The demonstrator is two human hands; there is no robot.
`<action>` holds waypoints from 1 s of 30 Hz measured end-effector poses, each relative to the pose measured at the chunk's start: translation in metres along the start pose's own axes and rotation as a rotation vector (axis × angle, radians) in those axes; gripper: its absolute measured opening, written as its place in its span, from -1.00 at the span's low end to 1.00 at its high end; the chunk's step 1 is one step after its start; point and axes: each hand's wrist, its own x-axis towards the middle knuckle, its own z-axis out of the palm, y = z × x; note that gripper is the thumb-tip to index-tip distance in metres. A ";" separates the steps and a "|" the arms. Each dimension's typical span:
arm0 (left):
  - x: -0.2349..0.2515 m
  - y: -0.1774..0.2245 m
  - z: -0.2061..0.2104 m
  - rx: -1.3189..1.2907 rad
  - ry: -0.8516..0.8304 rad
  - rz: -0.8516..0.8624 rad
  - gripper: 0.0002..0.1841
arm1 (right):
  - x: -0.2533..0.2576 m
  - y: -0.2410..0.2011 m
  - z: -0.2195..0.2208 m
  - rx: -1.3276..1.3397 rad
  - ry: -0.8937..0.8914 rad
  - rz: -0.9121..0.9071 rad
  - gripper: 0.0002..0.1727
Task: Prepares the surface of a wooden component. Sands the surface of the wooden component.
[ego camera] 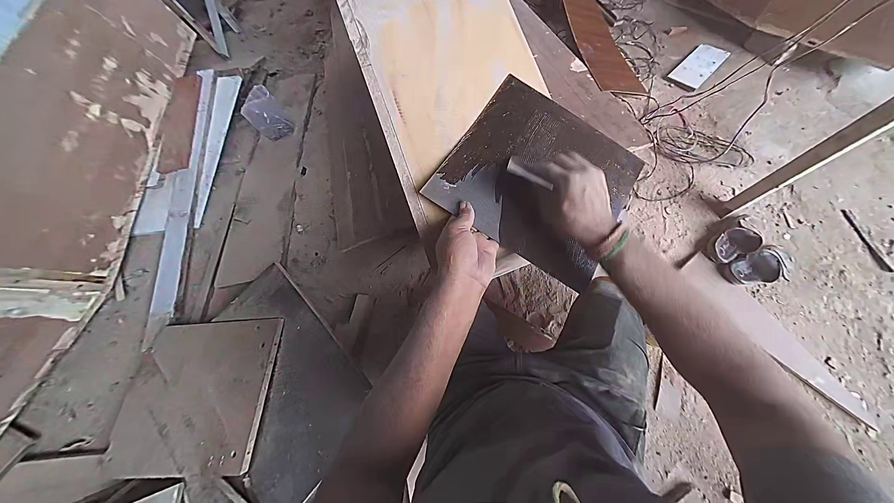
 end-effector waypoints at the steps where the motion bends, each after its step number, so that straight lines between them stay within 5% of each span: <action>1: -0.001 0.000 0.001 -0.006 0.003 -0.002 -0.69 | -0.019 -0.015 0.000 0.024 -0.002 -0.058 -0.63; 4: -0.002 0.002 0.002 -0.023 0.014 -0.023 -0.70 | -0.042 -0.040 -0.013 0.126 0.016 -0.132 -0.72; 12: -0.009 -0.003 -0.004 -0.186 -0.114 -0.111 -0.60 | 0.065 -0.008 -0.010 -0.055 -0.095 0.190 -0.69; 19: -0.006 -0.005 -0.020 -0.322 -0.305 -0.184 -0.42 | -0.022 -0.059 -0.002 0.040 0.004 -0.239 -0.72; 25: -0.005 -0.003 -0.016 -0.339 -0.215 -0.186 -0.49 | -0.023 -0.035 -0.023 0.005 0.078 -0.088 -0.70; 30: -0.008 0.000 -0.010 -0.286 -0.119 -0.203 -0.46 | -0.091 -0.054 -0.037 -0.014 0.027 -0.217 -0.66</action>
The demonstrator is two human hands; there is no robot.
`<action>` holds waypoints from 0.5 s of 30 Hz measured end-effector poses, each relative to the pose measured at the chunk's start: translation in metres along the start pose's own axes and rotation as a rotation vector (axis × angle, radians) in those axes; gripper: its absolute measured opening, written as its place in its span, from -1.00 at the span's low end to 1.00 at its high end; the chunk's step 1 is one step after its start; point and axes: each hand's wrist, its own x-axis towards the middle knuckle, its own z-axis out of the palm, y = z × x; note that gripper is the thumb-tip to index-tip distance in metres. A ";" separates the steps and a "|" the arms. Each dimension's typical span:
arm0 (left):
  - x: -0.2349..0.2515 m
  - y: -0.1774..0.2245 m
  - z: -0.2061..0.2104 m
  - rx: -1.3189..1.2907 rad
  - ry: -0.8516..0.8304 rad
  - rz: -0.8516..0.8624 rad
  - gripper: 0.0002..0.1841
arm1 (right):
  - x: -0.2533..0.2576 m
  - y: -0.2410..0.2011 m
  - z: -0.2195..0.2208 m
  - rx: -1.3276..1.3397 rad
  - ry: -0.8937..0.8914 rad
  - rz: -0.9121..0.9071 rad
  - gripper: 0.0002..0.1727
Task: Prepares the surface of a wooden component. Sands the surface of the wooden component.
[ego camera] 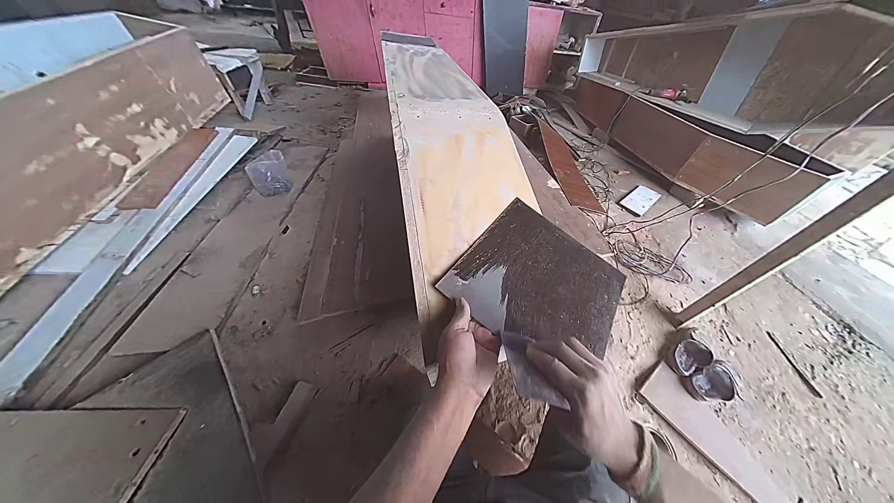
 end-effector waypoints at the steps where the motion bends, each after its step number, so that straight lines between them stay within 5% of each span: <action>1: 0.000 0.000 0.001 0.000 0.011 0.013 -0.48 | -0.008 -0.002 -0.007 0.012 0.023 0.003 -0.68; 8: 0.002 -0.007 0.007 -0.085 0.036 0.175 -0.63 | -0.038 -0.023 -0.045 0.108 0.043 0.024 -0.65; 15: 0.005 0.010 0.015 -0.148 -0.030 0.446 -0.64 | -0.064 0.034 -0.054 0.120 0.625 0.361 -0.75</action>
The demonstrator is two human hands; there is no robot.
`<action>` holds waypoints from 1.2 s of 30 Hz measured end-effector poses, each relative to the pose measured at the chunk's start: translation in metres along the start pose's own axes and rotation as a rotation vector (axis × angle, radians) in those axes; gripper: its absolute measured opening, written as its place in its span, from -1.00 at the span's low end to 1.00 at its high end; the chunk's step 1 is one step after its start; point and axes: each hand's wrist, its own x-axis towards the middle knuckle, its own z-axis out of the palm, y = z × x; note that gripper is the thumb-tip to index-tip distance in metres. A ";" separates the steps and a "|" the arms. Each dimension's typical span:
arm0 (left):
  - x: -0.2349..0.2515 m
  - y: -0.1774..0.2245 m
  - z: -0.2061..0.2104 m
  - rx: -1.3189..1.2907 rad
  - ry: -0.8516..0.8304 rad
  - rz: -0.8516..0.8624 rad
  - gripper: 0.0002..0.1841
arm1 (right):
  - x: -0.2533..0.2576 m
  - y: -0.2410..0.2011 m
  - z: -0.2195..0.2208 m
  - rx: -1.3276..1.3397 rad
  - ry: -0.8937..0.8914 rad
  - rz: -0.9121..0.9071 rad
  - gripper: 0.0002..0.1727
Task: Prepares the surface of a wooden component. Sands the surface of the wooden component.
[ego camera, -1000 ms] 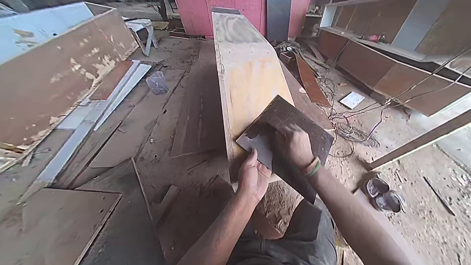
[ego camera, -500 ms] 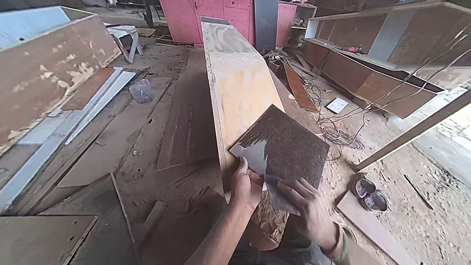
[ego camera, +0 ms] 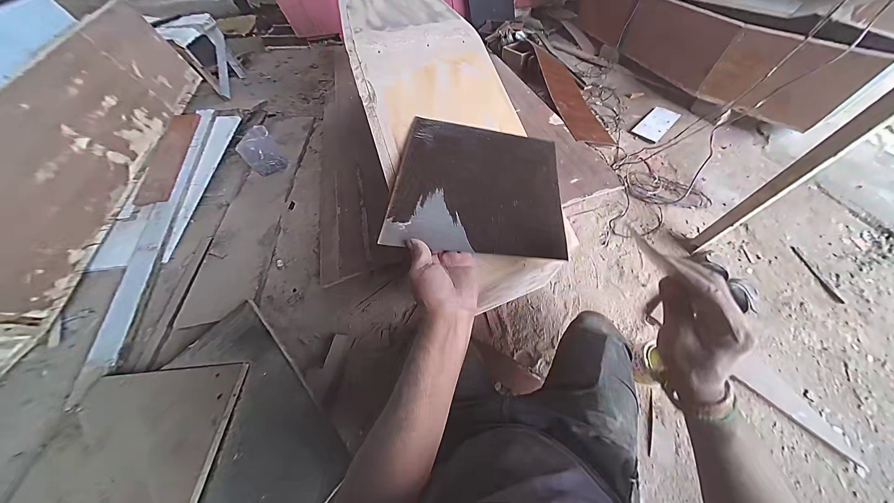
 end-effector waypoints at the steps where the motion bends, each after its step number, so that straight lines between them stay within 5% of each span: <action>1: 0.000 0.002 0.001 0.036 0.018 0.010 -0.64 | -0.006 0.014 0.000 -0.016 0.053 0.074 -0.75; 7: -0.031 -0.001 -0.013 0.351 -0.047 -0.256 -0.48 | -0.074 0.110 -0.065 -0.024 0.306 0.950 -0.66; 11: -0.027 0.006 -0.027 0.455 -0.068 -0.325 -0.48 | -0.140 0.164 -0.115 -0.212 0.274 1.198 -0.59; 16: -0.036 0.004 -0.029 0.412 -0.097 -0.285 -0.57 | -0.199 0.191 -0.131 -0.304 0.218 1.459 -0.74; 27: -0.035 -0.023 -0.036 0.394 -0.088 -0.148 -0.57 | -0.228 0.223 -0.118 -0.620 -0.321 1.518 -0.56; 33: -0.041 -0.044 -0.032 0.363 -0.071 -0.115 -0.54 | -0.245 0.219 -0.101 -0.842 -0.670 1.237 -0.57; 36: -0.042 -0.049 -0.036 0.370 -0.097 -0.196 -0.47 | -0.240 0.218 -0.099 -0.763 -0.655 1.383 -0.51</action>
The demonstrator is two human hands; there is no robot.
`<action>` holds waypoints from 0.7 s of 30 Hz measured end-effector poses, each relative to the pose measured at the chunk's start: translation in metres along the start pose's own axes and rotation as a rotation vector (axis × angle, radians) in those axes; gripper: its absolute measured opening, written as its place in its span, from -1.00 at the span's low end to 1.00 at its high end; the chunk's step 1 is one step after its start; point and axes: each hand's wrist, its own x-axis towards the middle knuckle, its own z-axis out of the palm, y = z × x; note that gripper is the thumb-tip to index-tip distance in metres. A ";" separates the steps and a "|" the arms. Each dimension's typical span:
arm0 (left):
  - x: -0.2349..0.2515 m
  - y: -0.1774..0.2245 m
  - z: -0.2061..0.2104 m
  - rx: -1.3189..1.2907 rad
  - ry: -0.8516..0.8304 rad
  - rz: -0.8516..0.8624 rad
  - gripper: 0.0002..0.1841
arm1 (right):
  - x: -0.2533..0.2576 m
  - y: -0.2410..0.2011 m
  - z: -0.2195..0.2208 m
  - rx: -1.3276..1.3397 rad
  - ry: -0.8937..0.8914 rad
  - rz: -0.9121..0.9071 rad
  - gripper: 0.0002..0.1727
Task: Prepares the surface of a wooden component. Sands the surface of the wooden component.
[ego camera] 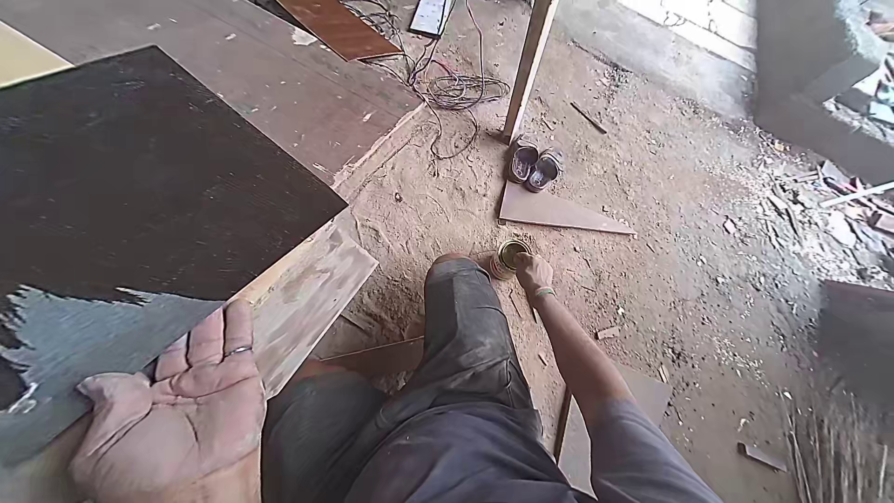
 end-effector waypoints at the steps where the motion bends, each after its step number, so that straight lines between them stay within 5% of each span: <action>1: 0.000 0.000 -0.001 -0.004 -0.012 -0.020 -0.46 | 0.000 0.000 -0.005 0.120 0.008 0.056 -0.49; 6: 0.000 0.002 -0.001 0.019 -0.083 -0.024 -0.45 | 0.008 0.026 -0.005 0.734 0.235 0.186 -0.60; 10: 0.001 0.001 0.001 0.009 -0.073 -0.003 -0.46 | 0.003 0.029 -0.009 1.141 0.238 0.371 -0.61; 21: 0.007 0.000 -0.014 -0.134 -0.302 -0.021 -0.62 | -0.011 0.046 -0.014 1.156 0.019 0.520 -0.67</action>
